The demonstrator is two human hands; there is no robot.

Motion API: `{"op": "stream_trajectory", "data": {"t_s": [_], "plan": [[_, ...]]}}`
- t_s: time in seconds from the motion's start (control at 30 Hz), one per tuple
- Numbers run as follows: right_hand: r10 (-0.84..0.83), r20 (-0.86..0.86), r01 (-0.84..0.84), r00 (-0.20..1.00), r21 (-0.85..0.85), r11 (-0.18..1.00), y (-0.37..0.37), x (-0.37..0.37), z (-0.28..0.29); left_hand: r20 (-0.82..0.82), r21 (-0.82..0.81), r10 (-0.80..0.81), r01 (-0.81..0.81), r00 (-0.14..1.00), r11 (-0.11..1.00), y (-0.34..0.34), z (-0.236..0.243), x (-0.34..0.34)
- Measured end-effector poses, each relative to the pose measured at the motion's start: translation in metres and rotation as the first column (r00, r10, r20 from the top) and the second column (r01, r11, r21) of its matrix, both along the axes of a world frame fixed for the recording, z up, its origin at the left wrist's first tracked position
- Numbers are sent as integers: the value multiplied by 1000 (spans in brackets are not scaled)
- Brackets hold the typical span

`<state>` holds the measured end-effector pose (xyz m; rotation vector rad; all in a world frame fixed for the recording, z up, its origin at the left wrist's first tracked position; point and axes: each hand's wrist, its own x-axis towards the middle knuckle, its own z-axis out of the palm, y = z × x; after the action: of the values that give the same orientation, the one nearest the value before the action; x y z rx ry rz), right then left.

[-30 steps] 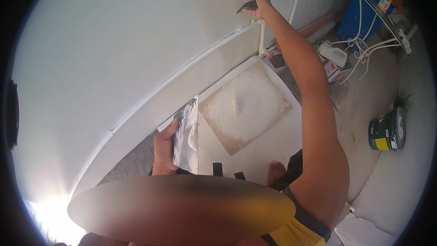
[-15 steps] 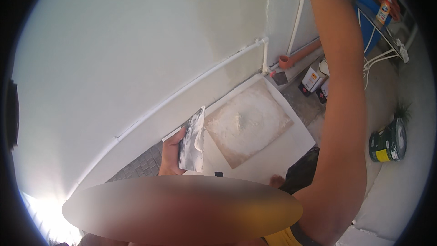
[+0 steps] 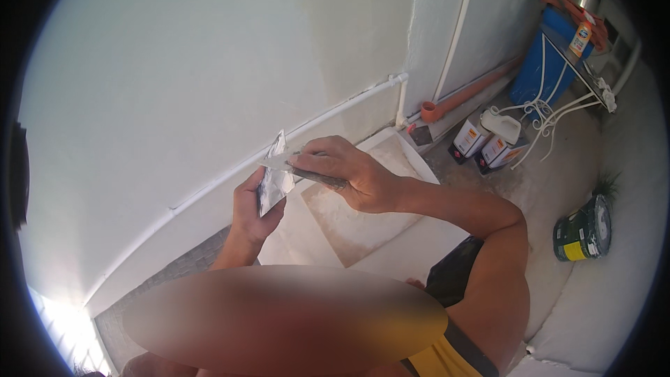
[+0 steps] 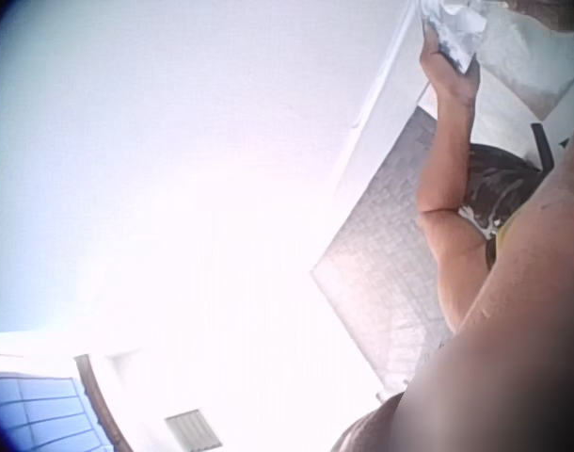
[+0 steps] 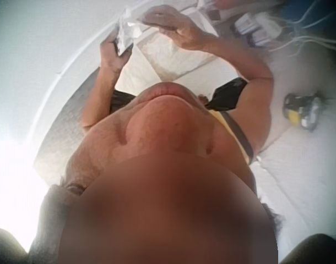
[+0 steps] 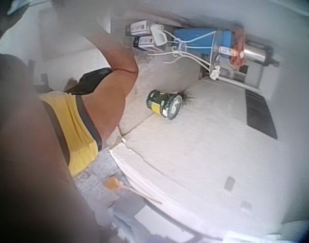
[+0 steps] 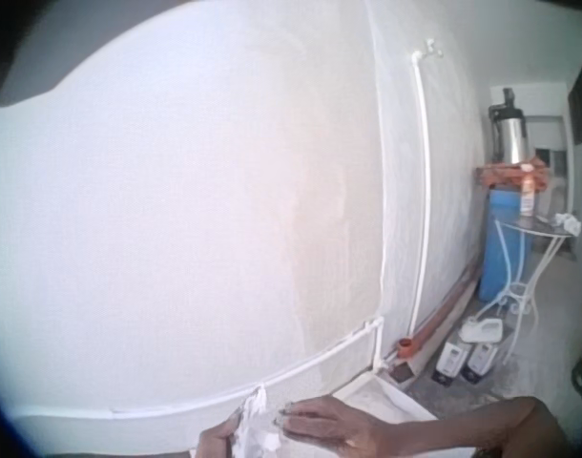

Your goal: The person uses a putty knife to scoop white compound from a tray and applies it to a wall corner and baseboard area. They repeatedly smooth the compound along the wall edge and near the floor, working in small sections.

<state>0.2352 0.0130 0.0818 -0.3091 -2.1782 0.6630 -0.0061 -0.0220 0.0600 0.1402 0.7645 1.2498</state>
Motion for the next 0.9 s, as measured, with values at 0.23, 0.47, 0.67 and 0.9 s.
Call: {"op": "stream_trajectory", "data": {"t_s": [0.23, 0.47, 0.67, 0.9], "plan": [[-426, 257, 464, 867, -109, 879, 68, 46, -21, 214, 107, 49, -74, 976, 992, -9, 13, -20], [-698, -434, 663, 569, -260, 702, 116, 109, 48, 137, 47, 27, -34, 990, 998, -12, 12, -16], [-750, -399, 727, 528, -245, 642, 144, 127, 72, 50, 132, 84, -90, 995, 987, -13, -2, -28], [-548, -716, 893, 432, 426, 147, 286, 137, 251, 16, 209, -54, 50, 998, 977, -12, -30, -26]]}}
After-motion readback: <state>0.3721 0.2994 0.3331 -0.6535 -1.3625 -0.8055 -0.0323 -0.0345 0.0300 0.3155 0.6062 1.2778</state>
